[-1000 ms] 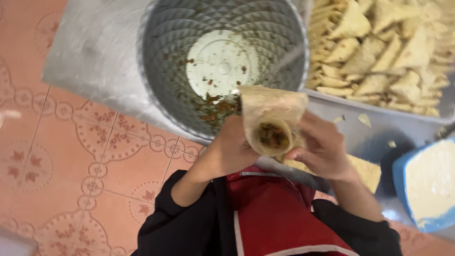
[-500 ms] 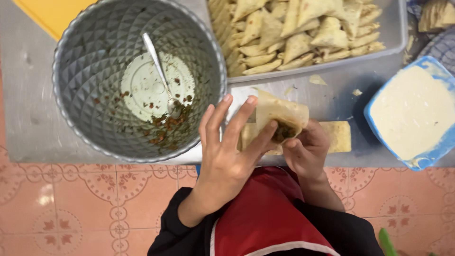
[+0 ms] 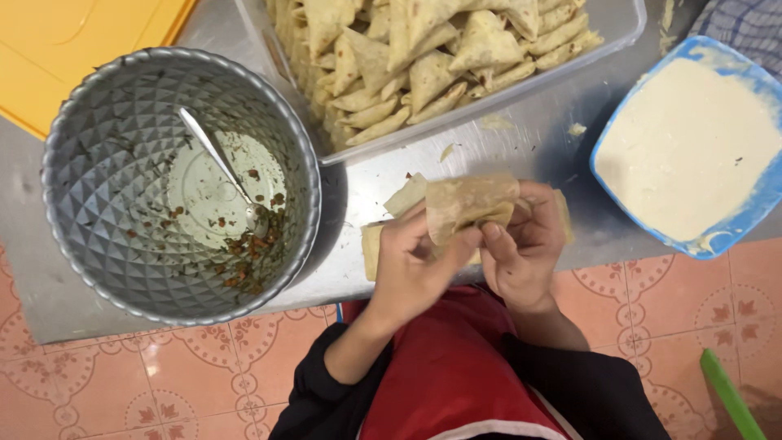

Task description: The person repeatedly folds square pastry sheets into cones, scoops a vegetable filling into each cone using a spoon, and seals the edges with a white paste. The finished samosas are placed into a large plastic container on the counter.

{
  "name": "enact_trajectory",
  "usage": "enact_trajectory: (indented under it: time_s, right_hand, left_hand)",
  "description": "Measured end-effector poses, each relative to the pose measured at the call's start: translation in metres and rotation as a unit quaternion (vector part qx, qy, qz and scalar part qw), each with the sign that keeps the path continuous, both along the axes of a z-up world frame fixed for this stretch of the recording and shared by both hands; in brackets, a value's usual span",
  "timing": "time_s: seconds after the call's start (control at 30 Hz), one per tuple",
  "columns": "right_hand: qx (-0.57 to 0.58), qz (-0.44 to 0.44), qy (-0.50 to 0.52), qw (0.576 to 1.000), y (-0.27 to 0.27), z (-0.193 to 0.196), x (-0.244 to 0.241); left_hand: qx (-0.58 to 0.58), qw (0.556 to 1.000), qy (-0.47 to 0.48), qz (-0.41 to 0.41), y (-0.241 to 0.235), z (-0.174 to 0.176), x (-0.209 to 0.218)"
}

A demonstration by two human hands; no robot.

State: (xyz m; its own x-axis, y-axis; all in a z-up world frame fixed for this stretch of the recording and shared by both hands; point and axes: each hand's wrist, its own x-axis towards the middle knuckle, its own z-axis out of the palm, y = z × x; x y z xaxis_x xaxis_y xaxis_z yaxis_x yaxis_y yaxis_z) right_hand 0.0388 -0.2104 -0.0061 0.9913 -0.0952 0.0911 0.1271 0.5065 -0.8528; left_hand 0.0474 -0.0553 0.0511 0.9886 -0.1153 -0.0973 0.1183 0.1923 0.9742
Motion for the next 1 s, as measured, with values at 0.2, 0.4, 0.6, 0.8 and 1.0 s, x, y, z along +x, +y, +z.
enact_trajectory:
  time_s: [0.2,0.4,0.6,0.8,1.0]
  right_hand:
    - [-0.029,0.031,0.084,0.996,-0.013,0.02,0.011]
    - [0.123,0.192,0.08,0.97,-0.029,0.037,0.015]
    - [-0.047,0.099,0.023,0.994,-0.017,0.031,-0.005]
    - [-0.025,0.055,-0.02,0.998,-0.025,0.019,-0.006]
    - [-0.004,0.124,0.135,0.983,-0.046,0.021,-0.002]
  left_hand:
    - [0.303,0.903,-0.302,-0.05,-0.002,0.008,0.008]
    - [0.445,0.785,-0.431,-0.016,0.017,-0.005,0.024]
    - [0.382,0.805,-0.454,0.024,0.014,-0.009,0.015]
    - [0.239,0.897,-0.372,0.004,0.022,0.001,0.007]
    - [0.338,0.739,-0.583,-0.012,0.041,0.0,0.018]
